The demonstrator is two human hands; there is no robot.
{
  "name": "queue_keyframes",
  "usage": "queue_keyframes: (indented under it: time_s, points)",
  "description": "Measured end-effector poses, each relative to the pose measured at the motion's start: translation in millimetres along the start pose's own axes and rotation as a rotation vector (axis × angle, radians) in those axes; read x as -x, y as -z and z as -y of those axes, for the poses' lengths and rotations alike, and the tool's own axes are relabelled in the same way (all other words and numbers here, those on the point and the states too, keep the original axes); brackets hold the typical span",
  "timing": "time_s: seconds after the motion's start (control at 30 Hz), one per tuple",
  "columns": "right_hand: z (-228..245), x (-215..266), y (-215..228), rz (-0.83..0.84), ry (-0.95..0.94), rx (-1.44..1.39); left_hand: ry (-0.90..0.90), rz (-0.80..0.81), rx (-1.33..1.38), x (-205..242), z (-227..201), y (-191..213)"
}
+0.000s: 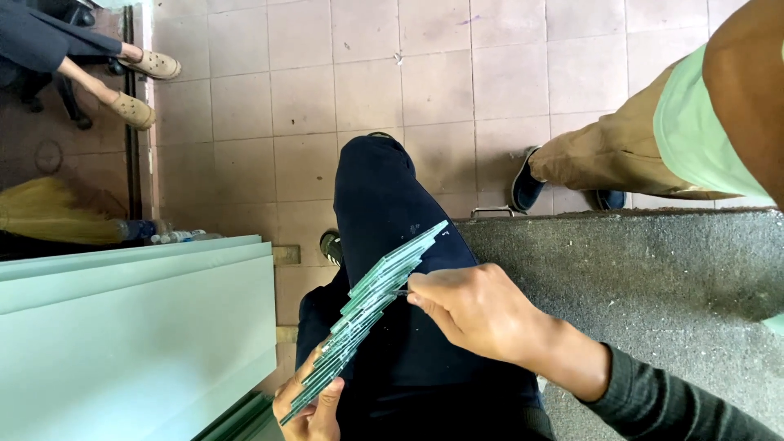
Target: Inspecting and separating a stack of thin white panels using a small tool
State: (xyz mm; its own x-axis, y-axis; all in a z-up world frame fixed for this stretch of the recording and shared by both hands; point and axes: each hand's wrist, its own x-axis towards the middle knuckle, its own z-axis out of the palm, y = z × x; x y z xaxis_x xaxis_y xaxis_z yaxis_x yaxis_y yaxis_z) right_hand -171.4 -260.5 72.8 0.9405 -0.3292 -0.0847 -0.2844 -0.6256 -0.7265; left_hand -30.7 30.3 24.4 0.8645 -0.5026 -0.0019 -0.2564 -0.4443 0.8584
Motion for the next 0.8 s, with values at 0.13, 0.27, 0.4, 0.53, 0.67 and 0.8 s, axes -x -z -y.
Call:
queue_keyframes:
  time_s: [0.13, 0.27, 0.4, 0.53, 0.67, 0.8]
  points:
    - [11.0, 0.1, 5.9, -0.039, 0.037, -0.139, 0.035, -0.019, 0.074, -4.2, -9.7, -4.0]
    - [12.3, -2.6, 5.5, -0.068, 0.089, -0.182, -0.023, 0.006, 0.015, -6.0, -10.7, -0.8]
    - [10.6, -1.8, 6.0, -0.049, 0.064, -0.121, -0.038, -0.001, -0.023, -5.1, -14.1, -0.7]
    - [5.4, -0.2, 2.4, -0.051, 0.070, -0.048, -0.014, 0.006, -0.029, -1.4, -9.4, -0.9]
    - [8.8, 2.6, 4.7, 0.031, -0.005, -0.298, -0.042, -0.020, -0.038, -2.5, -11.1, -1.2]
    - [23.1, 0.9, 21.5, 0.113, -0.114, -0.594, -0.075, 0.031, 0.118, -0.3, -9.8, -1.4]
